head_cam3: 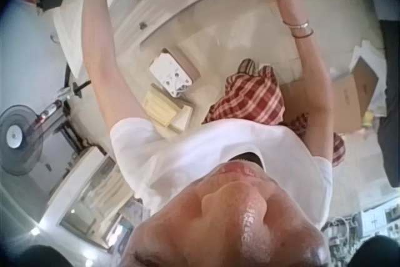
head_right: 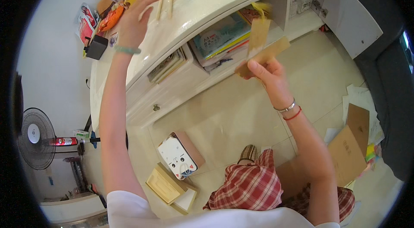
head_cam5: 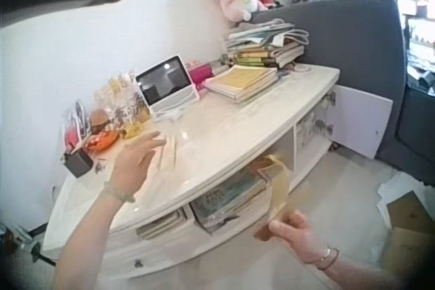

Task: The person sits on the floor and organizes a pile of loose papers and notebooks. They flip through the pages of a yellow notebook, remove loose sheets, and stack them. They then place the notebooks and papers into a white cabinet shelf.

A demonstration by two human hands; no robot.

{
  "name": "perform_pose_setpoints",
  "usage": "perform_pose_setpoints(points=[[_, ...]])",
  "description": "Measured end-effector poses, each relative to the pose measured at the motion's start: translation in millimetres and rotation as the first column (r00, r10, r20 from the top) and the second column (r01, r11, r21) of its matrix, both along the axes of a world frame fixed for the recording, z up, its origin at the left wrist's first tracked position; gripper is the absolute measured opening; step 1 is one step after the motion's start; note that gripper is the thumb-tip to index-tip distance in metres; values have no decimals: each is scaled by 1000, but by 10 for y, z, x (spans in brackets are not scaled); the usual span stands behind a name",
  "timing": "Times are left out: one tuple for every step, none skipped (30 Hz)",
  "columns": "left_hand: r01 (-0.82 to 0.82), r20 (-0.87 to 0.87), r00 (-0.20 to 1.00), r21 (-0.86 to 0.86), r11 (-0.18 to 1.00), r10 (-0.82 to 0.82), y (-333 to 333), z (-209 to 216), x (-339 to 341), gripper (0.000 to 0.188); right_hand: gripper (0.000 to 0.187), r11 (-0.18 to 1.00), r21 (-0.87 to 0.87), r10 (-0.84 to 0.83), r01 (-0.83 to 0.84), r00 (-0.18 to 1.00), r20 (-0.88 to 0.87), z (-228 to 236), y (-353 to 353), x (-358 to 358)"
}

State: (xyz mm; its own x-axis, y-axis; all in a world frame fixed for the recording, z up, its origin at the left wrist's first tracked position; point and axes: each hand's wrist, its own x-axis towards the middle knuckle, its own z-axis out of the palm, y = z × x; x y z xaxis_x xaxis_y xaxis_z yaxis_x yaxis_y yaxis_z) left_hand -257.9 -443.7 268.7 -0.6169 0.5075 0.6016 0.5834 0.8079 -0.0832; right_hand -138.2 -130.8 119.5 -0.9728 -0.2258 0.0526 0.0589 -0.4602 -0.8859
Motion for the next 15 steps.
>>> perform_pose_setpoints(points=[[-22,115,993,248,968,-7,153,5,252,25,22,997,76,30,-30,1000,2,20,70,59],[-71,225,973,475,877,-43,363,-79,551,26,21,987,151,59,-59,998,7,-7,138,107],[-97,341,912,720,687,-229,591,-293,798,29,22,976,191,108,-108,994,7,-95,228,153],[-194,395,823,872,450,-409,777,-539,1065,33,22,962,210,177,-175,984,11,-236,243,211],[-417,316,643,908,27,-698,924,-831,1263,45,23,941,229,251,-247,968,11,-323,219,266],[-222,469,721,854,471,-510,1048,-1015,1593,52,23,912,294,292,-288,956,29,-298,90,345],[-326,540,586,839,435,-604,1157,-1376,1820,56,22,869,379,321,-318,945,57,-239,-12,445],[-434,583,438,804,407,-684,1184,-1665,1997,61,22,818,452,356,-355,930,86,-243,-109,531],[-316,658,492,745,587,-570,1202,-1773,2074,59,21,848,412,312,-332,943,118,-372,-140,586],[-198,700,555,635,746,-449,1220,-1842,2121,58,20,877,375,263,-300,953,148,-558,-167,624],[-90,708,626,481,872,-326,1214,-1921,2158,56,20,903,341,212,-263,961,180,-715,-154,660],[-206,710,666,470,858,-228,1069,-2036,2148,53,19,909,285,239,-303,941,240,-788,-146,669],[-320,709,695,454,831,-120,828,-2163,2097,50,18,913,224,270,-341,917,295,-843,-134,666],[-429,637,758,326,843,139,545,-2282,2017,47,18,913,162,302,-374,887,348,-888,-110,664],[-551,513,764,201,810,392,179,-2405,1955,45,18,902,188,303,-389,880,366,-909,-100,683]])
